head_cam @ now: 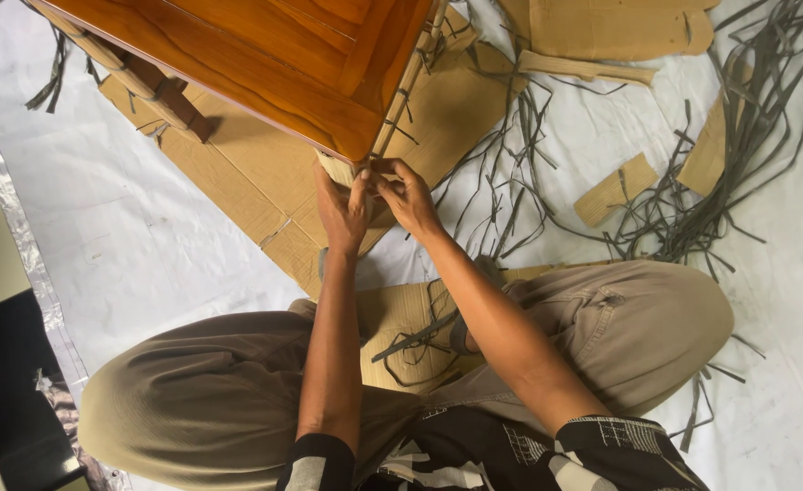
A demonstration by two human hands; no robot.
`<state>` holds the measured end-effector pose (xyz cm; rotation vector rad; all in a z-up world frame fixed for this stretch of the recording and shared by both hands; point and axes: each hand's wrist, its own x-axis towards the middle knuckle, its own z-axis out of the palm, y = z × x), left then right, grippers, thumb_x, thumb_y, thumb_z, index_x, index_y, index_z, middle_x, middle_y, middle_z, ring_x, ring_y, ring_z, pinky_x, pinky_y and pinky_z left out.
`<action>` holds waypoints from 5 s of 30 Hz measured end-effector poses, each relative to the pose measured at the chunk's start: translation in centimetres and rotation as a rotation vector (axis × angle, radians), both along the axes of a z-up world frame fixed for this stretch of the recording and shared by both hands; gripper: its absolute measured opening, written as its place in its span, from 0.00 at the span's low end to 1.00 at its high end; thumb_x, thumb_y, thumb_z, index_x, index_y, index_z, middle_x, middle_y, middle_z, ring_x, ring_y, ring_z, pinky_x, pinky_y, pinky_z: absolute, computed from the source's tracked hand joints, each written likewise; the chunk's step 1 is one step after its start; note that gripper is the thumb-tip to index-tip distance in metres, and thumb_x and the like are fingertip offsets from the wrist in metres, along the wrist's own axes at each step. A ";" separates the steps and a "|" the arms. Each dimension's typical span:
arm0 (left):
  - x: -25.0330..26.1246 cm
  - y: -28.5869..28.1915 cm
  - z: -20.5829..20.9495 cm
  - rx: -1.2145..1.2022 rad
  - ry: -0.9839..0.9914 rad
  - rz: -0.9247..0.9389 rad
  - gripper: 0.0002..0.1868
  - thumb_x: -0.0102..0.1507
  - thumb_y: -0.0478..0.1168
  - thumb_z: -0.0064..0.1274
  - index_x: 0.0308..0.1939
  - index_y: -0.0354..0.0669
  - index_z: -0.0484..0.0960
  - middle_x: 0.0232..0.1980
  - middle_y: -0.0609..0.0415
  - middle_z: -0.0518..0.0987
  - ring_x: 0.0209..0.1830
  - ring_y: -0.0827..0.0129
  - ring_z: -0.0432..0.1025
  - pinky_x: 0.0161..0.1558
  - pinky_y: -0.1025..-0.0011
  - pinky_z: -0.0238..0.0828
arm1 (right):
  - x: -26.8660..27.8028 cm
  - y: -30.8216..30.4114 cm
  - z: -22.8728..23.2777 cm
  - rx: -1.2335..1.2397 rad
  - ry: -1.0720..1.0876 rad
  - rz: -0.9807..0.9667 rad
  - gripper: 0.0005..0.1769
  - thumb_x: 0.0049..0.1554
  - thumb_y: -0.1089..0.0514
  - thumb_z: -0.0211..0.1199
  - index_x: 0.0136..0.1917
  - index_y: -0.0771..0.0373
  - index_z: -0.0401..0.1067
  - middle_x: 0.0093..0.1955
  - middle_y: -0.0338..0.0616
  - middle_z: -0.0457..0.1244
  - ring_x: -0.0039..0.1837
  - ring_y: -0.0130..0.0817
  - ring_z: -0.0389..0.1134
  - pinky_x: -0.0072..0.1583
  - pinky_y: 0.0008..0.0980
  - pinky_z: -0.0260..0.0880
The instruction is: Wrapping the legs of a wooden table with protective cardboard and securing them with ties.
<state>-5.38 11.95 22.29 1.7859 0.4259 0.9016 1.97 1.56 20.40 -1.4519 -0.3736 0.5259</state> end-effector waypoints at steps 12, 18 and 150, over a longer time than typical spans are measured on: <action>0.1 -0.3 -3.7 -0.042 -0.043 0.155 0.55 0.56 0.47 0.78 0.78 0.44 0.58 0.73 0.35 0.66 0.75 0.40 0.61 0.75 0.48 0.52 | 0.8 -8.6 -15.0 -1.024 -0.267 0.207 0.33 0.61 0.47 0.59 0.78 0.46 0.60 0.74 0.64 0.54 0.70 0.67 0.64 0.66 0.60 0.69; -0.3 -1.3 -6.5 -0.038 0.009 0.204 0.63 0.53 0.48 0.81 0.82 0.45 0.52 0.78 0.37 0.59 0.79 0.41 0.55 0.78 0.47 0.47 | -1.6 -9.2 -13.4 -1.186 -0.187 0.358 0.34 0.62 0.43 0.53 0.80 0.31 0.55 0.83 0.66 0.41 0.78 0.68 0.53 0.68 0.60 0.66; -0.6 4.1 4.9 -0.311 -0.067 0.322 0.07 0.63 0.43 0.67 0.42 0.46 0.90 0.36 0.53 0.88 0.34 0.79 0.80 0.34 0.79 0.78 | 1.6 2.5 8.7 -0.208 -0.352 0.145 0.27 0.44 0.47 0.84 0.44 0.58 0.68 0.37 0.33 0.60 0.38 0.23 0.62 0.40 0.24 0.66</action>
